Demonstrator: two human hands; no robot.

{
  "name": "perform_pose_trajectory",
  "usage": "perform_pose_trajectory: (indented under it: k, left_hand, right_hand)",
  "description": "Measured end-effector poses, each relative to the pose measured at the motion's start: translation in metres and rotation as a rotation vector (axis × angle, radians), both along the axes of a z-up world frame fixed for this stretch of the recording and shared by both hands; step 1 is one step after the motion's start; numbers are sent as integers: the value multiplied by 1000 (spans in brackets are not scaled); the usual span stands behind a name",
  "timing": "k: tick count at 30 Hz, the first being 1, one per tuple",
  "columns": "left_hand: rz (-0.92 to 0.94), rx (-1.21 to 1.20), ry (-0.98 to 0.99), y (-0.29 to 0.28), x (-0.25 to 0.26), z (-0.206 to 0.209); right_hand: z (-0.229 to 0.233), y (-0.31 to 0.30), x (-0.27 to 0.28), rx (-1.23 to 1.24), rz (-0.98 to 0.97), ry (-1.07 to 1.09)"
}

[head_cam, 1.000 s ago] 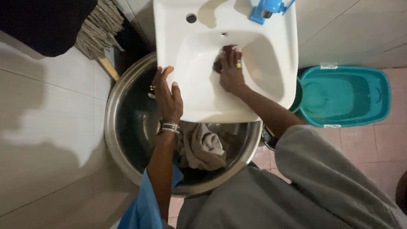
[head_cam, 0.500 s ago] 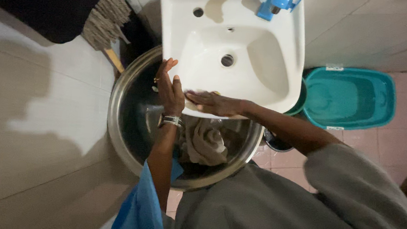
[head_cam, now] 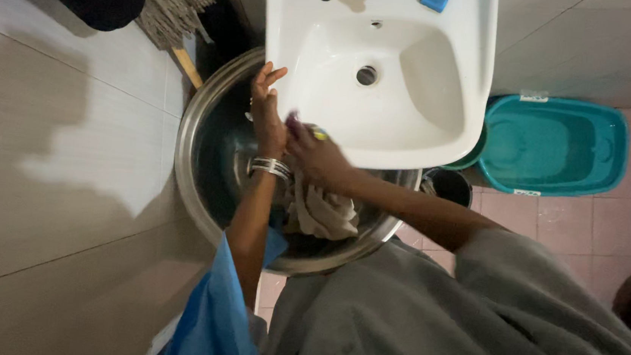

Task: The person scrubs a white bathroom sink basin and faucet using a small scrubbing pad. They repeatedly wipe the basin interior, the drain area, and the blue faucet, occasionally dipping the pad into a metal basin below.

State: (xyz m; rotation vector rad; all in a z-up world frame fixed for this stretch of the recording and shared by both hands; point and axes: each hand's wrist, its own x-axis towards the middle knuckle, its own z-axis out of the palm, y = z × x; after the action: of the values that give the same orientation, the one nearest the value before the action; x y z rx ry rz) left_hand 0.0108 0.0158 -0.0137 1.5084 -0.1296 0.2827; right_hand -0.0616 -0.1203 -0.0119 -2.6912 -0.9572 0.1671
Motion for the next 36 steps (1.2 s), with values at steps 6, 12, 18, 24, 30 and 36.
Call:
perform_pose_trajectory:
  k: [6,12,18,24,30,36]
  left_hand:
    - [-74,128,62,17,5,0]
    - [33,322,-36,-8,-6,2]
    - [94,401,-153,-11,-12,3]
    - [125,519,-231,-17,-18,0]
    - [128,566,-229,-18,-15,2]
    - [150,571,-228,-18,-16,3]
  right_hand:
    - [-5,29,-11,-131,-177,-78]
    - [6,-86,-44,-71,-170,-159]
    - [42,-215,-58,-45,-314,10]
    - [-21,-226,26,-673,-423,133]
    - [-109,-147,107,-179,-614,195]
    - [-98,-69,103,-44,-122,164]
